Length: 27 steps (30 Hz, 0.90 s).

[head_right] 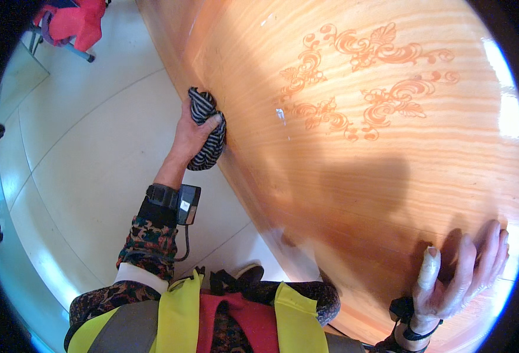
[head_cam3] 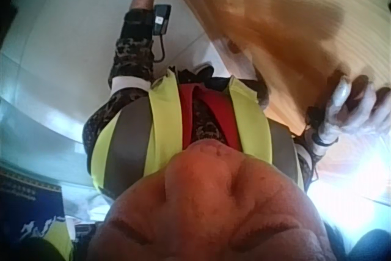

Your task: The person sits on the floor and wipes the front and sides of a wooden cabinet with a cloth, then wipes the adjacent tiled floor. They use a striped cloth to clean the floor area near the cabinet base.

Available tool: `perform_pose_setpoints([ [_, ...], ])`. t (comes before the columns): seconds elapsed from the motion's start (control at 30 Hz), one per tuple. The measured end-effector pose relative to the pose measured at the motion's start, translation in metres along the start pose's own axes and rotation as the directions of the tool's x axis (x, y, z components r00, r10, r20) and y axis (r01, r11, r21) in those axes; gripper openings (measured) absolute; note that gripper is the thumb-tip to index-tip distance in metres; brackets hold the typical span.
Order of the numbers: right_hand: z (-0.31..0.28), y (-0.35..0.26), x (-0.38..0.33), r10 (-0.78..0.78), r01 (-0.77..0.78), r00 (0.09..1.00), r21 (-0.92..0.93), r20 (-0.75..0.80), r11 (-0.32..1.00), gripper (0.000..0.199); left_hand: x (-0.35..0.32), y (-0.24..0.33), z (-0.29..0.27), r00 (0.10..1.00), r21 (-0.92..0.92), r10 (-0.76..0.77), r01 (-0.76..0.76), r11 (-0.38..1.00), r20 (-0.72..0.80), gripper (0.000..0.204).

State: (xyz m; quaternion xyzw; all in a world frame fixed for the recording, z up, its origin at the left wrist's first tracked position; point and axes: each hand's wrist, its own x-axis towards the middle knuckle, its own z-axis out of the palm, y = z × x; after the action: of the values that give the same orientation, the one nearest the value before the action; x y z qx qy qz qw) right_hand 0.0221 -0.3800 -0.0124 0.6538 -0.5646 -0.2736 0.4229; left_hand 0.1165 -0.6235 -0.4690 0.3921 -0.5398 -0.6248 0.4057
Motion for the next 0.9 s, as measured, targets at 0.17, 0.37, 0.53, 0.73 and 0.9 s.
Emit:
perform_pose_setpoints([
  [0.17,-0.001,0.003,-0.003,0.022,-0.022,1.0,0.0,0.017,1.0,0.036,0.001,-0.008,-0.004,0.999,0.036,-0.02,0.021,0.999,-0.026,0.075],
  [0.37,-0.004,0.015,-0.007,-0.048,0.053,0.996,-0.056,0.08,0.997,0.038,0.001,-0.014,0.004,0.998,-0.073,-0.059,0.057,0.996,-0.024,0.083],
  [0.53,-0.006,0.018,-0.009,-0.089,0.096,0.992,-0.083,0.089,0.992,0.042,-0.008,-0.003,0.011,0.97,-0.481,-0.243,0.212,0.851,-0.003,0.076],
  [0.73,-0.003,0.018,-0.01,-0.088,0.096,0.992,-0.089,0.086,0.991,0.04,-0.031,0.01,0.025,0.839,-0.357,-0.543,0.511,0.782,0.013,0.077],
  [0.9,-0.004,0.017,-0.007,-0.095,0.103,0.992,-0.095,0.089,0.99,0.038,-0.018,0.007,0.024,0.875,-0.524,-0.484,0.427,0.737,0.032,0.049],
])
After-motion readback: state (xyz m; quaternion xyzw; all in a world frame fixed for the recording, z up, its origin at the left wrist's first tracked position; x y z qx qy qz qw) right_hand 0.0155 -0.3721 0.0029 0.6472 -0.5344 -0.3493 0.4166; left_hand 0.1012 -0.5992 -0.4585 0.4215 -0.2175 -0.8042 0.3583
